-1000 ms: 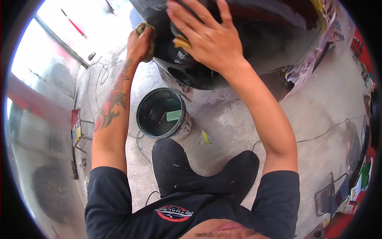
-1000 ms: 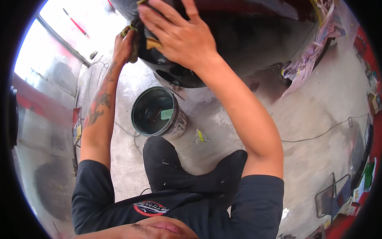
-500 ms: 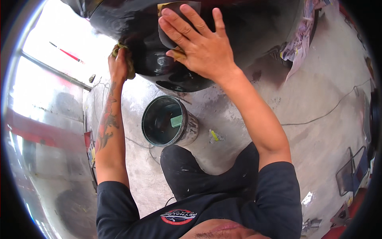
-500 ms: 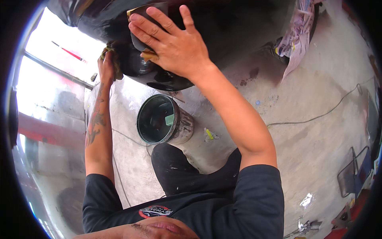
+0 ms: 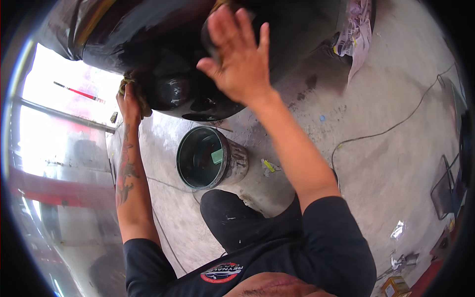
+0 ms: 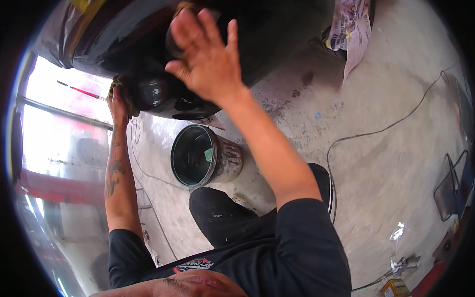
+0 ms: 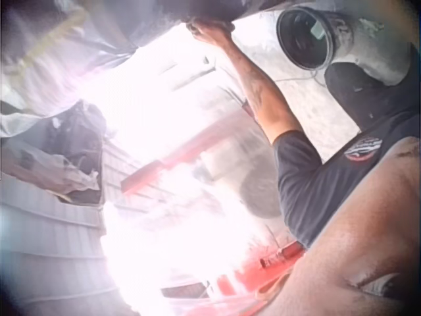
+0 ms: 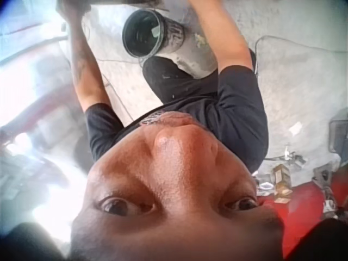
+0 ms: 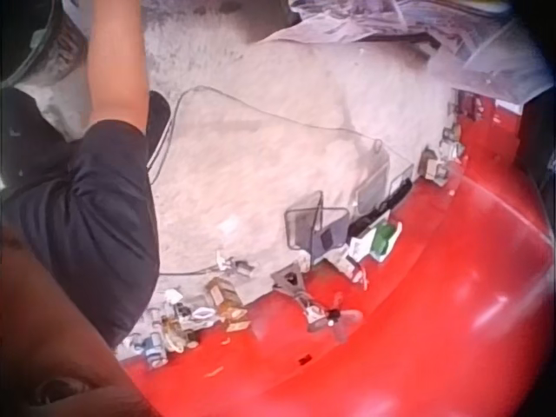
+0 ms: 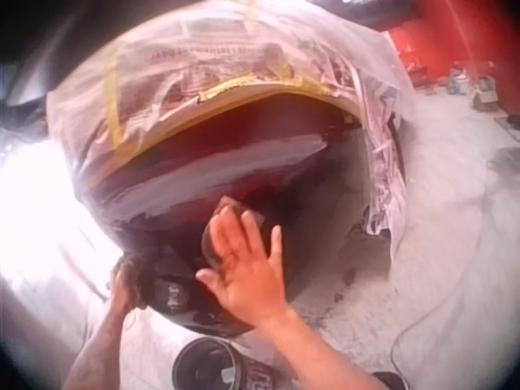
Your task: The person dips a sanding block and a cloth into a bucket of water and then sands a black car panel, repeatedly applying water and wiping the surface with the cloth to refine the finish.
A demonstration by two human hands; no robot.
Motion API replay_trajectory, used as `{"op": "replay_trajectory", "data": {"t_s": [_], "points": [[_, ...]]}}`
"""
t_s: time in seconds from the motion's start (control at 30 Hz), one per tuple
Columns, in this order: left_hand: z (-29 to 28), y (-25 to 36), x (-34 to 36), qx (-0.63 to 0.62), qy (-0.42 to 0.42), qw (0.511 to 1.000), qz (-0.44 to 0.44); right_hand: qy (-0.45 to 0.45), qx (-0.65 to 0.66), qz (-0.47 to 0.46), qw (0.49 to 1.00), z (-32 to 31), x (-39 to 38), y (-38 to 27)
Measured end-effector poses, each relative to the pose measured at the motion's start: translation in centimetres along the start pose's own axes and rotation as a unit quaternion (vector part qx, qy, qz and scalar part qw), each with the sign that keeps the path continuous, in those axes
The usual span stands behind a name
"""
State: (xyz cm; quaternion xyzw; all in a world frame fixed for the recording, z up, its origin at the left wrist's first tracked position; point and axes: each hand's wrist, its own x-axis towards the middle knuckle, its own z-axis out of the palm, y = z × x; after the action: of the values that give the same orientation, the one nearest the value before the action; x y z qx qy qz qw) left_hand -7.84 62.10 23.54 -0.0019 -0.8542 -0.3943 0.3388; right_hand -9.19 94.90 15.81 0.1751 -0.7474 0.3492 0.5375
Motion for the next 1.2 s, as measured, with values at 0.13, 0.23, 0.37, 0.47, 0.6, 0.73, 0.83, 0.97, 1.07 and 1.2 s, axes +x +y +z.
{"op": "replay_trajectory", "data": {"t_s": [0.13, 0.23, 0.37, 0.47, 0.6, 0.73, 0.83, 0.97, 1.07, 1.2], "points": [[0.6, 0.0, 0.0, -0.001, -0.001, 1.0, 0.005, 0.063, -0.013, 0.141, 0.988, -1.7, 4.2, 4.4], [0.9, -0.4, 0.6, 0.009, -0.02, 1.0, 0.02, 0.104, 0.015, 0.183, 0.977, -1.6, 4.7, 2.5], [0.3, 0.6, -0.6, 0.022, -0.01, 0.999, 0.026, -0.042, -0.028, 0.019, 0.999, -3.7, 2.4, -0.1], [0.9, 0.6, -0.4, 0.015, -0.007, 0.999, 0.045, -0.01, -0.073, 0.077, 0.994, -5.5, 4.5, 2.9], [0.7, 0.6, -0.3, 0.012, -0.003, 1.0, 0.018, -0.045, -0.073, 0.037, 0.996, -5.7, 5.1, -3.8], [1.6, 1.3, -0.6, -0.012, -0.008, 1.0, 0.026, 0.014, 0.062, -0.056, 0.996, -3.3, 3.4, -7.6], [0.0, 1.3, -0.7, 0.013, -0.008, 1.0, -0.004, -0.07, 0.031, -0.107, 0.991, -5.6, 4.4, -3.2], [1.3, 1.2, -0.1, -0.006, -0.016, 1.0, 0.017, -0.082, -0.132, -0.007, 0.988, -7.4, 4.8, -0.2], [1.3, 0.9, -0.2, 0.023, -0.015, 1.0, 0.009, -0.083, -0.048, -0.072, 0.993, -7.0, 4.7, -4.9], [0.7, 1.5, -0.8, -0.024, -0.004, 1.0, -0.006, -0.082, -0.037, -0.087, 0.992, -7.5, 5.0, -2.9]]}}
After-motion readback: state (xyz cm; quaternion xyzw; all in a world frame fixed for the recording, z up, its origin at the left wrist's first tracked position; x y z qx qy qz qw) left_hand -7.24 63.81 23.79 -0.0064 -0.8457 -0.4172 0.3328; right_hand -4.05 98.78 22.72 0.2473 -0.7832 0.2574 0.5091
